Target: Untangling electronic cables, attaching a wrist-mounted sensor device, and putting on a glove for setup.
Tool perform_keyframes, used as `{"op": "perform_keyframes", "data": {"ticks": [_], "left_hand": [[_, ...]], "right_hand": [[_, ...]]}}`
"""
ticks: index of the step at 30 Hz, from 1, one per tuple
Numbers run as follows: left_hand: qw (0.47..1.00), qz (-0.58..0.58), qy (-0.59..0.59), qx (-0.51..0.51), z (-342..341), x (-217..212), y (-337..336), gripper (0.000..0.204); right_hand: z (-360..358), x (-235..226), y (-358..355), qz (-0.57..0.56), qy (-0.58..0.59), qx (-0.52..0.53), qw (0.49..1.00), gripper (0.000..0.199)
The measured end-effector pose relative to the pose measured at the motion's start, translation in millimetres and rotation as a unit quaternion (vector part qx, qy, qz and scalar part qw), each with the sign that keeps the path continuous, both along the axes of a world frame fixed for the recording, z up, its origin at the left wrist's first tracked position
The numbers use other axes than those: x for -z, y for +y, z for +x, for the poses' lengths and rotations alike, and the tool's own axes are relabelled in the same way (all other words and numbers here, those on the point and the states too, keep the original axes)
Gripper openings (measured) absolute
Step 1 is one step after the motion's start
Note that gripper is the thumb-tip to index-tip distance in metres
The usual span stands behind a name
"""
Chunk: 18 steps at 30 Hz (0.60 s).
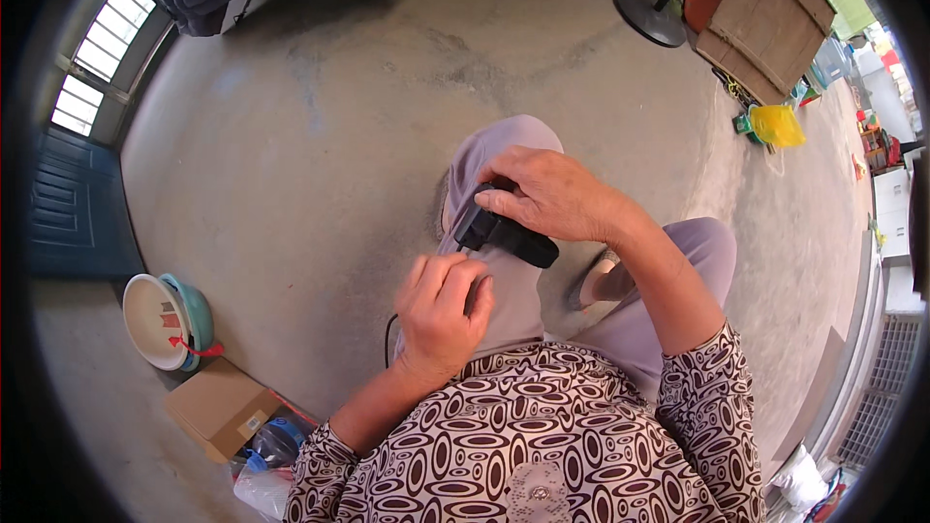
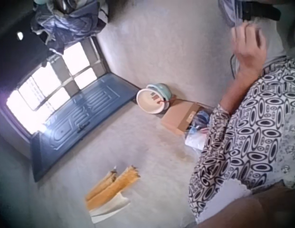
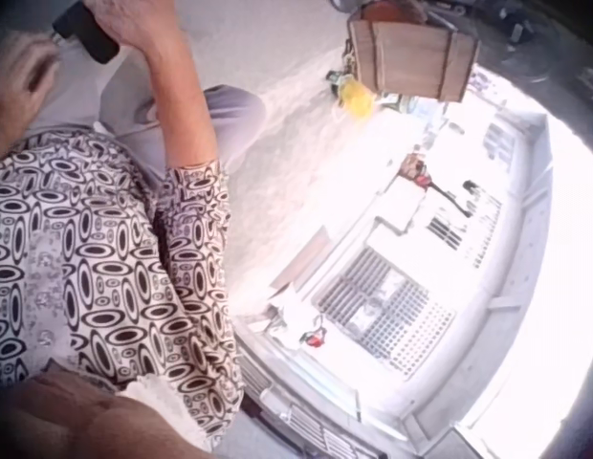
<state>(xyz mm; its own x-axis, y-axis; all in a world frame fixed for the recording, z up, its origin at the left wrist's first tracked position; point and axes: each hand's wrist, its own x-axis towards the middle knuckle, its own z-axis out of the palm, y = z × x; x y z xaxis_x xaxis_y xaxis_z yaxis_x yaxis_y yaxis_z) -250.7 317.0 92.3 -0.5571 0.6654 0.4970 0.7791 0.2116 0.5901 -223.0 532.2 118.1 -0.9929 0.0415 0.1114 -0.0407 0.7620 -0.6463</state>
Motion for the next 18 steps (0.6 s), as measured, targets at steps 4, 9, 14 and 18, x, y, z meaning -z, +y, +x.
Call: {"op": "perform_keyframes", "data": {"ticks": [4,9,14,18], "left_hand": [[0.95,-0.09,-0.298,0.014,12.3,-3.2,-7.9,0.017],[0.661,0.12,-0.733,0.106,11.3,-5.4,-9.2,0.017],[0.493,0.217,-0.819,0.195,6.7,18.2,-14.3,0.023],[0.527,0.162,-0.803,0.228,-0.5,17.5,-10.2,0.024]], "right_hand": [[1.1,-15.0,-2.7,-0.061,-0.097,-0.005,0.993,0.033],[16.6,-10.6,-6.2,-0.216,-0.117,0.021,0.969,0.03],[33.6,0.5,-21.7,-0.436,-0.088,0.063,0.894,0.026],[42.6,2.0,-26.6,-0.499,-0.051,0.069,0.862,0.03]]}}
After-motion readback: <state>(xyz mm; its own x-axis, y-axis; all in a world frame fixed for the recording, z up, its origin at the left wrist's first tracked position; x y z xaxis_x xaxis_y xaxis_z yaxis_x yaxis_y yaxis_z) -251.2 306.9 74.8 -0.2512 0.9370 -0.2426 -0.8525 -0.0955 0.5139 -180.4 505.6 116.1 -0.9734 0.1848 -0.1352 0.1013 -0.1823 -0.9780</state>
